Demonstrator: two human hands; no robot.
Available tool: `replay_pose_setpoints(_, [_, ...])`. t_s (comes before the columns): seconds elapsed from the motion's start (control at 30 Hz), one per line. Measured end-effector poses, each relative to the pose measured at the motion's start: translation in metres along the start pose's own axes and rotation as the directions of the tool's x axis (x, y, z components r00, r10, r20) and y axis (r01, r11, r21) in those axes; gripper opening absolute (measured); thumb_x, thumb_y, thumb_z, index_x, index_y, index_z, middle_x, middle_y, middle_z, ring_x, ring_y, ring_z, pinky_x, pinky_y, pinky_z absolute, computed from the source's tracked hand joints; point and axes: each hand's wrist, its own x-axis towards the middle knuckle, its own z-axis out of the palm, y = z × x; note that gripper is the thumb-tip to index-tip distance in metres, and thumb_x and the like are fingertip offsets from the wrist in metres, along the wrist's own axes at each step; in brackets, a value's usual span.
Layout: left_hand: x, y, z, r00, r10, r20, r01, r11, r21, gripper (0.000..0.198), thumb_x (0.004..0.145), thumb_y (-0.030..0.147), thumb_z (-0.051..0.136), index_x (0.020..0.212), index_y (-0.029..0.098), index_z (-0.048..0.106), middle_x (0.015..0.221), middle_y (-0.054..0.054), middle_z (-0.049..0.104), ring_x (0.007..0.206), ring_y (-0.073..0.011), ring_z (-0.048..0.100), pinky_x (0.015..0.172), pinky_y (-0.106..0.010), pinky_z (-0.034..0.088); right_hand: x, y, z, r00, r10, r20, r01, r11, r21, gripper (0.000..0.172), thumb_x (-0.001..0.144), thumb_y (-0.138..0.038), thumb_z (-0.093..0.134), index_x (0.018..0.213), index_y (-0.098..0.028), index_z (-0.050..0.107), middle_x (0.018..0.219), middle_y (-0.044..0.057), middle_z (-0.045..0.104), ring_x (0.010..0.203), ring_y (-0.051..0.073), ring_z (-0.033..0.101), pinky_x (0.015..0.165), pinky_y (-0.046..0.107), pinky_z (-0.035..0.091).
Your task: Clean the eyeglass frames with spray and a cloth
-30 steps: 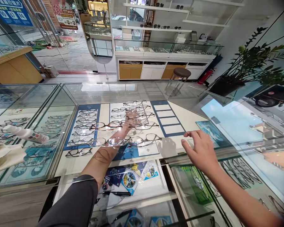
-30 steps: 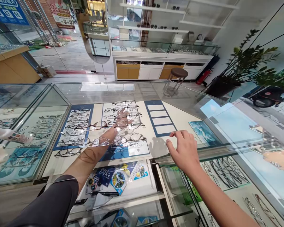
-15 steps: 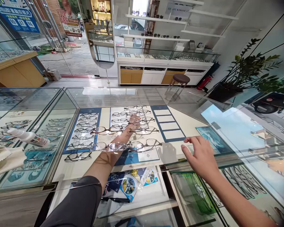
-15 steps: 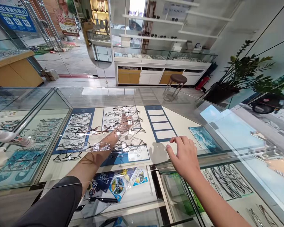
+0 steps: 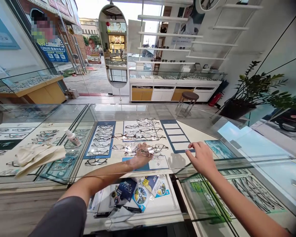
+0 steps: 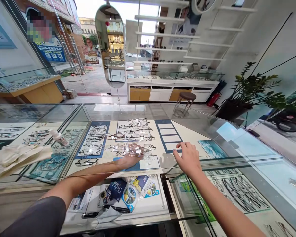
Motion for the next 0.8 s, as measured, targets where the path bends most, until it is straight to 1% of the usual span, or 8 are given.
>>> replay_pose_setpoints(0.13, [-0.055, 0.018, 0.008, 0.996, -0.081, 0.041, 0.079, 0.995, 0.056, 0.01, 0.095, 0.026, 0.069, 0.1, 0.021, 0.077, 0.125, -0.011, 0.076, 0.135, -0.0366, 0.059, 0.121, -0.059, 0.041, 0.003, 0.001, 0.003, 1.0, -0.013, -0.004, 0.013, 1.0, -0.027, 0.027, 0.099, -0.043, 0.048, 0.101, -0.023, 0.066, 0.107, 0.014, 0.066, 0.101, 0.034, 0.058, 0.086, 0.044, 0.043])
replay_pose_setpoints(0.27, [-0.115, 0.045, -0.001, 0.972, -0.147, 0.182, 0.153, 0.988, -0.018, 0.009, 0.089, 0.032, 0.075, 0.093, 0.025, 0.078, 0.122, -0.004, 0.078, 0.136, -0.0363, 0.058, 0.124, -0.058, 0.032, 0.006, 0.001, 0.005, 1.0, 0.003, 0.016, -0.002, 0.998, -0.06, 0.031, 0.099, -0.045, 0.048, 0.104, -0.022, 0.068, 0.109, 0.015, 0.066, 0.103, 0.035, 0.058, 0.088, 0.044, 0.044])
replay_pose_setpoints(0.37, [-0.156, 0.072, -0.026, 0.958, -0.099, 0.268, 0.127, 0.988, -0.089, 0.008, 0.084, 0.032, 0.079, 0.087, 0.024, 0.077, 0.108, -0.004, 0.079, 0.129, -0.0355, 0.06, 0.116, -0.054, 0.036, 0.008, 0.001, 0.005, 0.999, 0.02, 0.029, -0.018, 0.997, -0.076, 0.031, 0.098, -0.045, 0.049, 0.104, -0.022, 0.069, 0.11, 0.015, 0.066, 0.104, 0.035, 0.059, 0.088, 0.044, 0.044])
replay_pose_setpoints(0.47, [-0.184, 0.101, -0.067, 0.97, 0.011, 0.243, 0.028, 0.988, -0.154, 0.007, 0.085, 0.03, 0.079, 0.088, 0.024, 0.076, 0.105, -0.003, 0.079, 0.12, -0.0305, 0.061, 0.109, -0.049, 0.036, 0.009, 0.0, 0.004, 0.999, 0.025, 0.034, -0.022, 0.996, -0.088, 0.032, 0.098, -0.045, 0.048, 0.105, -0.022, 0.069, 0.113, 0.015, 0.067, 0.106, 0.035, 0.059, 0.088, 0.044, 0.044])
replay_pose_setpoints(0.57, [-0.19, 0.118, -0.12, 0.987, 0.041, 0.158, -0.021, 0.992, -0.125, 0.009, 0.088, 0.032, 0.078, 0.085, 0.024, 0.076, 0.104, -0.002, 0.079, 0.118, -0.0289, 0.059, 0.11, -0.049, 0.032, 0.01, -0.001, 0.004, 0.998, 0.032, 0.048, -0.028, 0.995, -0.101, 0.033, 0.098, -0.045, 0.047, 0.106, -0.022, 0.069, 0.115, 0.016, 0.067, 0.107, 0.036, 0.06, 0.088, 0.045, 0.044])
replay_pose_setpoints(0.63, [-0.18, 0.117, -0.155, 0.998, 0.039, 0.053, -0.038, 0.999, -0.025, 0.01, 0.09, 0.033, 0.075, 0.085, 0.024, 0.077, 0.107, -0.002, 0.079, 0.117, -0.0291, 0.058, 0.108, -0.05, 0.032, 0.01, -0.001, 0.004, 0.998, 0.03, 0.052, -0.025, 0.994, -0.105, 0.033, 0.098, -0.045, 0.047, 0.107, -0.021, 0.069, 0.115, 0.016, 0.067, 0.107, 0.036, 0.06, 0.087, 0.045, 0.044])
replay_pose_setpoints(0.73, [-0.149, 0.094, -0.197, 1.0, 0.014, -0.021, -0.011, 0.99, 0.139, 0.016, 0.093, 0.036, 0.07, 0.086, 0.023, 0.076, 0.11, -0.004, 0.078, 0.118, -0.0314, 0.057, 0.109, -0.052, 0.032, 0.01, 0.0, 0.005, 0.999, 0.018, 0.034, -0.015, 0.995, -0.103, 0.033, 0.098, -0.044, 0.048, 0.106, -0.021, 0.069, 0.113, 0.016, 0.066, 0.105, 0.035, 0.06, 0.086, 0.044, 0.044])
replay_pose_setpoints(0.8, [-0.125, 0.069, -0.214, 0.998, -0.034, -0.056, 0.046, 0.972, 0.232, 0.016, 0.092, 0.035, 0.069, 0.083, 0.022, 0.076, 0.111, -0.006, 0.077, 0.118, -0.0331, 0.055, 0.109, -0.054, 0.033, 0.01, 0.0, 0.007, 1.0, 0.011, 0.018, -0.009, 0.995, -0.099, 0.032, 0.098, -0.044, 0.049, 0.106, -0.021, 0.07, 0.112, 0.016, 0.067, 0.104, 0.035, 0.059, 0.086, 0.044, 0.044])
